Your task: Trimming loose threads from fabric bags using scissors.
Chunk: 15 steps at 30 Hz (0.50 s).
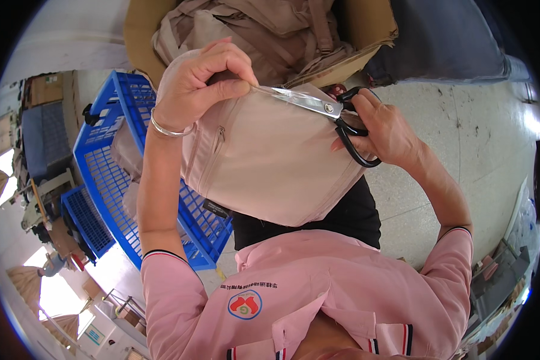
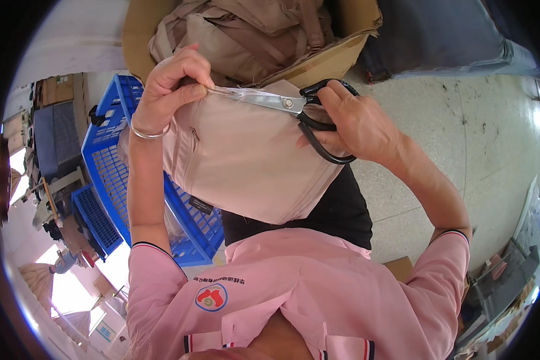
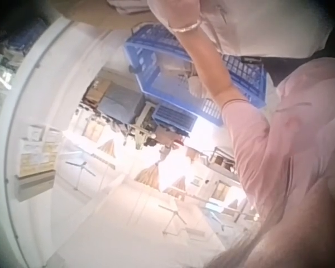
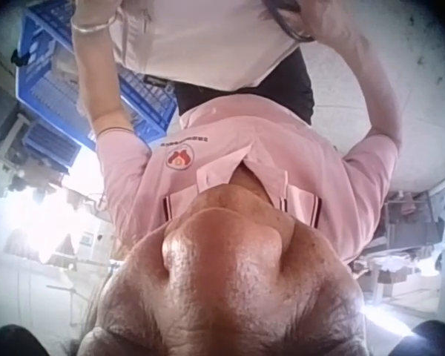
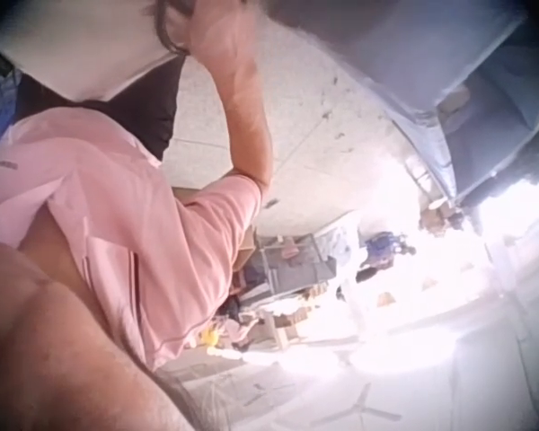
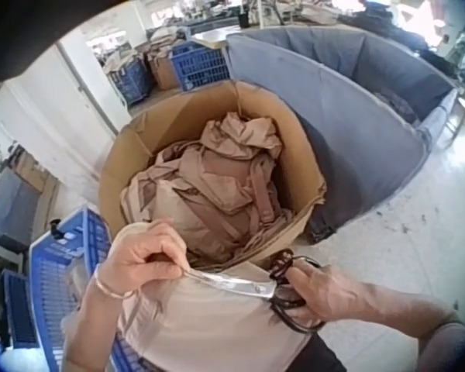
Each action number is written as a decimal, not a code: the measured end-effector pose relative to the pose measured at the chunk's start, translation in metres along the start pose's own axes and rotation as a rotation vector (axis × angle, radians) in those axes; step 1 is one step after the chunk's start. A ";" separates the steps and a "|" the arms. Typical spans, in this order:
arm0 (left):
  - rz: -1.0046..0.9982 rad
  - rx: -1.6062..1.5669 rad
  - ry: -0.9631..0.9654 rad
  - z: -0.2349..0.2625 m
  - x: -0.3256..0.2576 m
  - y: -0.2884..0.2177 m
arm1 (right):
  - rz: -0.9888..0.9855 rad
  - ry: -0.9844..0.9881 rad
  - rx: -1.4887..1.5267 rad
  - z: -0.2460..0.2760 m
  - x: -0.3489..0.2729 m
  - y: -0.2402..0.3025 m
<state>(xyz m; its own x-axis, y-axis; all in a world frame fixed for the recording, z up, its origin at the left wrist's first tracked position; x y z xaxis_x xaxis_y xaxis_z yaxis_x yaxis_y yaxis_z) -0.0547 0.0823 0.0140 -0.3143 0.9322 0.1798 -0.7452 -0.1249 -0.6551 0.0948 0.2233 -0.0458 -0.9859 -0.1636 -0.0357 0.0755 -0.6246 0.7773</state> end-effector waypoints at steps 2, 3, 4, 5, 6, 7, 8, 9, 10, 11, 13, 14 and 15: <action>-0.012 -0.014 0.017 -0.002 0.001 -0.001 | -0.004 -0.062 -0.022 0.005 -0.001 0.001; -0.011 -0.011 0.014 -0.002 0.002 -0.001 | 0.001 -0.061 -0.024 0.005 -0.002 0.000; -0.022 -0.031 0.011 -0.003 0.003 -0.002 | 0.009 -0.074 -0.048 0.006 -0.003 -0.001; -0.033 -0.050 0.006 -0.003 0.003 -0.004 | 0.018 -0.087 -0.073 0.008 -0.004 -0.001; -0.030 -0.048 -0.002 -0.003 0.004 -0.006 | 0.024 -0.083 -0.077 0.009 -0.004 0.000; -0.002 -0.048 -0.004 -0.002 0.002 -0.005 | 0.040 -0.075 -0.079 0.010 -0.004 0.004; 0.029 -0.047 -0.008 0.000 0.001 -0.004 | 0.058 -0.065 -0.082 0.011 -0.002 0.008; 0.038 -0.038 -0.024 0.004 -0.001 -0.003 | 0.075 -0.055 -0.086 0.010 0.000 0.011; 0.012 -0.009 -0.009 0.005 -0.004 -0.004 | 0.082 -0.057 -0.094 0.007 0.003 0.014; -0.010 0.024 0.001 0.007 -0.008 -0.007 | 0.095 -0.055 -0.104 0.005 0.006 0.017; -0.020 0.058 -0.068 0.013 -0.018 -0.013 | 0.113 -0.071 -0.119 0.003 0.004 0.022; 0.005 0.126 -0.107 0.019 -0.024 -0.016 | 0.104 -0.107 -0.124 0.006 0.002 0.022; 0.035 0.196 -0.146 0.028 -0.035 -0.019 | 0.062 -0.140 -0.082 0.010 -0.004 0.016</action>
<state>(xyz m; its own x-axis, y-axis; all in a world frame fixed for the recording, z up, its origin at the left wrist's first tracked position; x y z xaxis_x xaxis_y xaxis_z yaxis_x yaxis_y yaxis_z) -0.0460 0.0421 0.0409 -0.4130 0.8690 0.2726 -0.8276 -0.2331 -0.5106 0.0986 0.2222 -0.0270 -0.9898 -0.0992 0.1027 0.1427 -0.6775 0.7215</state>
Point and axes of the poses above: each hand's wrist, its own x-axis towards the middle knuckle, its own z-axis out of the back of the hand, y = z × x, the point moved 10 cm from there along x, towards the middle knuckle, and after that the axes turned 15 degrees about x, right-handed, at the moved point
